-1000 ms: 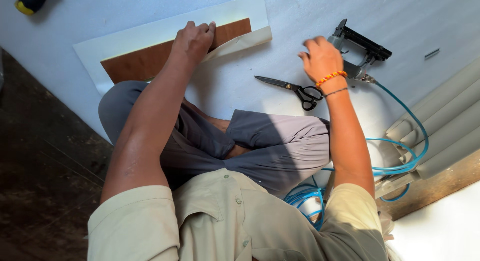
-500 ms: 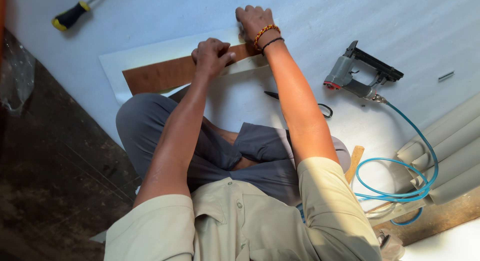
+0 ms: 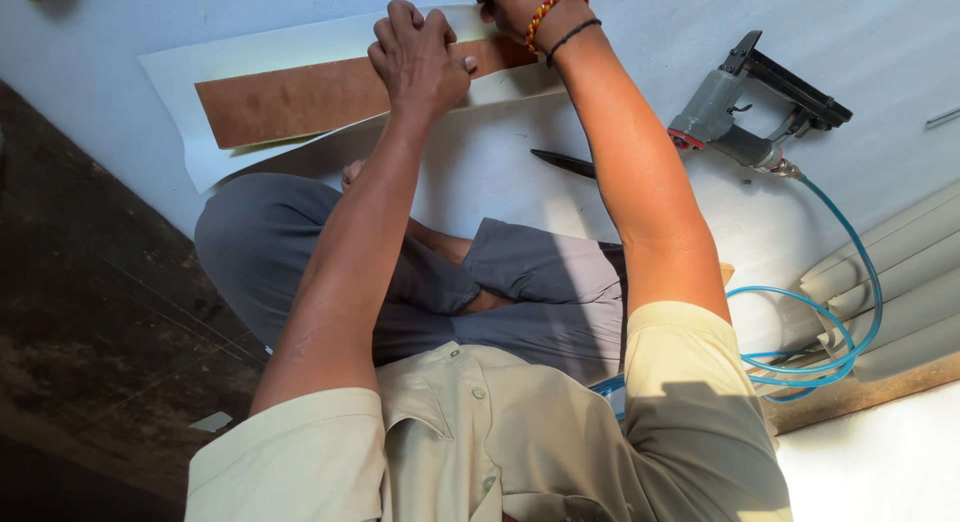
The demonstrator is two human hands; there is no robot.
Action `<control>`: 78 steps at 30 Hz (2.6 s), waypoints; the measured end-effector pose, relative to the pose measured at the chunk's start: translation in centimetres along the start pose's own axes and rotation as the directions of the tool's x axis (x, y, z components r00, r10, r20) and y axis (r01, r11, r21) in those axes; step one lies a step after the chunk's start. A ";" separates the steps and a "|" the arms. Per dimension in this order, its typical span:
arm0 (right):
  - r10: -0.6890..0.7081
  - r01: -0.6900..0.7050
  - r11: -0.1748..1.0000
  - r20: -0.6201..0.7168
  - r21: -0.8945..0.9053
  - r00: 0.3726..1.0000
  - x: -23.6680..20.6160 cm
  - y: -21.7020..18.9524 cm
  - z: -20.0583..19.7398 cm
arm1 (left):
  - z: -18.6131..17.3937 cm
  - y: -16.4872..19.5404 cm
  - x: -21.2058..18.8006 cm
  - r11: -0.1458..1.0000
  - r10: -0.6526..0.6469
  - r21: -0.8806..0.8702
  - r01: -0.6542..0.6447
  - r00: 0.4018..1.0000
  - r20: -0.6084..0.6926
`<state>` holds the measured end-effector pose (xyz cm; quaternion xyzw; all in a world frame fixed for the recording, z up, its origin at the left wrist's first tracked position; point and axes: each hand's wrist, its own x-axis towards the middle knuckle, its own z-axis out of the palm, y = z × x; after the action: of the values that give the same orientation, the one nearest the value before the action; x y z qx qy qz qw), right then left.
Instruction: The person wraps a rectangular wooden piece with white fabric, folds the edges, and secures them using a pneumatic staple gun. They repeatedly adjust the fabric and fire staples along the edges to hold the material in place.
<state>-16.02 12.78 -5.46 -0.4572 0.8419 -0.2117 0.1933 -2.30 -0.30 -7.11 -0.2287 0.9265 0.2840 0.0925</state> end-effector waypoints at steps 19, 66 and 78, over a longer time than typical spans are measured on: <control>-0.206 0.097 0.940 -0.315 -0.328 0.927 -13.4 -2.3 3.4 | 2.8 -2.5 -4.4 0.861 0.507 0.182 -0.474 0.784 -0.357; 0.368 -0.362 0.930 0.122 -0.068 0.922 -13.2 -6.7 -4.6 | 2.9 -5.1 -5.6 0.798 0.600 0.171 -0.578 0.730 -0.327; 0.336 -0.335 0.942 0.017 -0.024 0.942 -19.2 -5.5 -8.9 | 2.2 -5.0 -5.6 0.793 0.601 0.134 -0.594 0.727 -0.334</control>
<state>-7.10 27.98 7.41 -0.3113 0.9076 -0.1621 0.2304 5.08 -0.63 -9.67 0.0343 0.9538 0.2434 -0.1726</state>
